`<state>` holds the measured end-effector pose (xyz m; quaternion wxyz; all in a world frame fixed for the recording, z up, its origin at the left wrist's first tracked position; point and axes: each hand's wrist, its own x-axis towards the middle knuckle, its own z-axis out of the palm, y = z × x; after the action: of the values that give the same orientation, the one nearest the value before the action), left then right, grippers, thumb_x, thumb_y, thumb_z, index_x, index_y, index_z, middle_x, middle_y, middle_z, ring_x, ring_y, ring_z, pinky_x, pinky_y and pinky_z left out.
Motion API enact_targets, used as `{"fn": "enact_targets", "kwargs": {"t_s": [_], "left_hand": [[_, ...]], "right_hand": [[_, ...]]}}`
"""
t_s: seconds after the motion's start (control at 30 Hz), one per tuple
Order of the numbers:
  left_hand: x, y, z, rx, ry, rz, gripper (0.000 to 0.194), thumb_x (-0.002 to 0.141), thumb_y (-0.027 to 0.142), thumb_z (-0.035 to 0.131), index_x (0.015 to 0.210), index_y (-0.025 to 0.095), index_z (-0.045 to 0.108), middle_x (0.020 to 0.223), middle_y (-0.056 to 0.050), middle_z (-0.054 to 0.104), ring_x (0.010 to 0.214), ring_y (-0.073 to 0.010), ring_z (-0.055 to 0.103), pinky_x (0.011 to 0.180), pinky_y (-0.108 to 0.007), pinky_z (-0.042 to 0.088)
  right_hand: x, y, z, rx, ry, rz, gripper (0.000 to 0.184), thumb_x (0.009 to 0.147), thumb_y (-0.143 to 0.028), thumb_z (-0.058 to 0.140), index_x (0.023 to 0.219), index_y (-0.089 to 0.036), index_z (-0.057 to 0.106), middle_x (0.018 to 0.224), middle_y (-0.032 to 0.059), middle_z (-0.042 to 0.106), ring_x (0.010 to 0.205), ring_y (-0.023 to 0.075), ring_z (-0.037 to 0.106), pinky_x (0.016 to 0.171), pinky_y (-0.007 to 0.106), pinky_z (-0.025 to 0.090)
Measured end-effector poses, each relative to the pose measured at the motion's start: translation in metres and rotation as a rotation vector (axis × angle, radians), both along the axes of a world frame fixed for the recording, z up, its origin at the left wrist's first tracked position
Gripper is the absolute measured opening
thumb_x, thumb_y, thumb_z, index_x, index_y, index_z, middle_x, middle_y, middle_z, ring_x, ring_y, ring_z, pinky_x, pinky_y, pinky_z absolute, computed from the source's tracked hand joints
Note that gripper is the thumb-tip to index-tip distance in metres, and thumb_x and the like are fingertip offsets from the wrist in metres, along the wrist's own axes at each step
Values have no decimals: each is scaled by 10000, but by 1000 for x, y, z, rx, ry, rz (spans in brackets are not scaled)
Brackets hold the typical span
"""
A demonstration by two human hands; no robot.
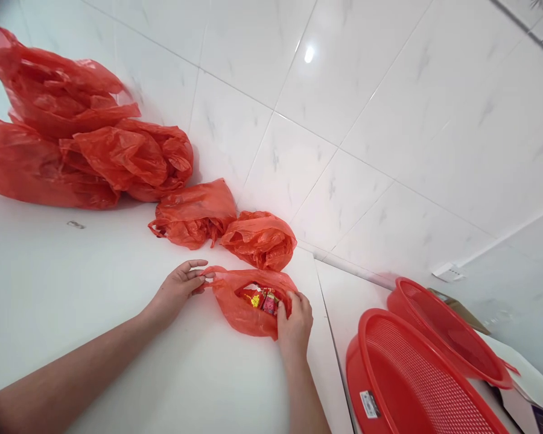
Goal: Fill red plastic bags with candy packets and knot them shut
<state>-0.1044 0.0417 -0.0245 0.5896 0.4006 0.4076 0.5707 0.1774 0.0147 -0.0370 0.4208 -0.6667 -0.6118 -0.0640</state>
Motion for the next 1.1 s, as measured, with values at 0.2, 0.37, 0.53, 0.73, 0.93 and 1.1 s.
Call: {"fn": "enact_targets", "kwargs": {"t_s": [0.2,0.37,0.53,0.73,0.93,1.1], "left_hand": [[-8,9,-1,132,129,164,394,795,329,546,1161,197,480,1212,-132,623,984,-232,646,856,-436,489],[0,-11,14,640,602,486,406,799,208,590,1197,232,516,1423,-105,419,1348,-258,331,1100,-483,260],[20,-34,20,1140,1104,149,226,845,166,544,1054,232,599,1257,-68,594,1235,-241,473,1086,-463,289],[28,-34,12,965,1382,-161,57,789,184,581,740,203,603,704,11,666,685,-163,623,952,-407,416],[26,-37,11,946,1445,-151,145,868,226,482,789,203,601,652,-1,635,594,-160,587,548,-253,440],[29,-34,6,988,1365,-105,267,872,87,390,895,209,627,751,-18,652,667,-144,615,592,-236,481]], "right_hand": [[-5,-8,-5,-143,59,114,373,825,-432,508,1094,-196,613,1182,107,579,1084,249,534,958,404,416],[-13,-15,0,-209,259,157,362,873,-512,424,881,-204,613,834,39,648,751,189,575,678,287,458],[-15,-17,3,-230,614,231,386,816,-558,508,688,-197,555,619,-36,531,586,130,451,549,233,376],[1,-8,-1,-180,798,132,370,801,-544,505,723,-189,574,640,-22,568,585,135,490,518,234,397],[4,-8,5,-151,803,20,430,751,-519,571,1034,-195,581,916,47,651,732,191,604,617,300,487],[-16,-23,20,218,129,-16,367,827,-387,528,1137,-193,557,1176,124,543,1071,264,532,875,438,471]]}}
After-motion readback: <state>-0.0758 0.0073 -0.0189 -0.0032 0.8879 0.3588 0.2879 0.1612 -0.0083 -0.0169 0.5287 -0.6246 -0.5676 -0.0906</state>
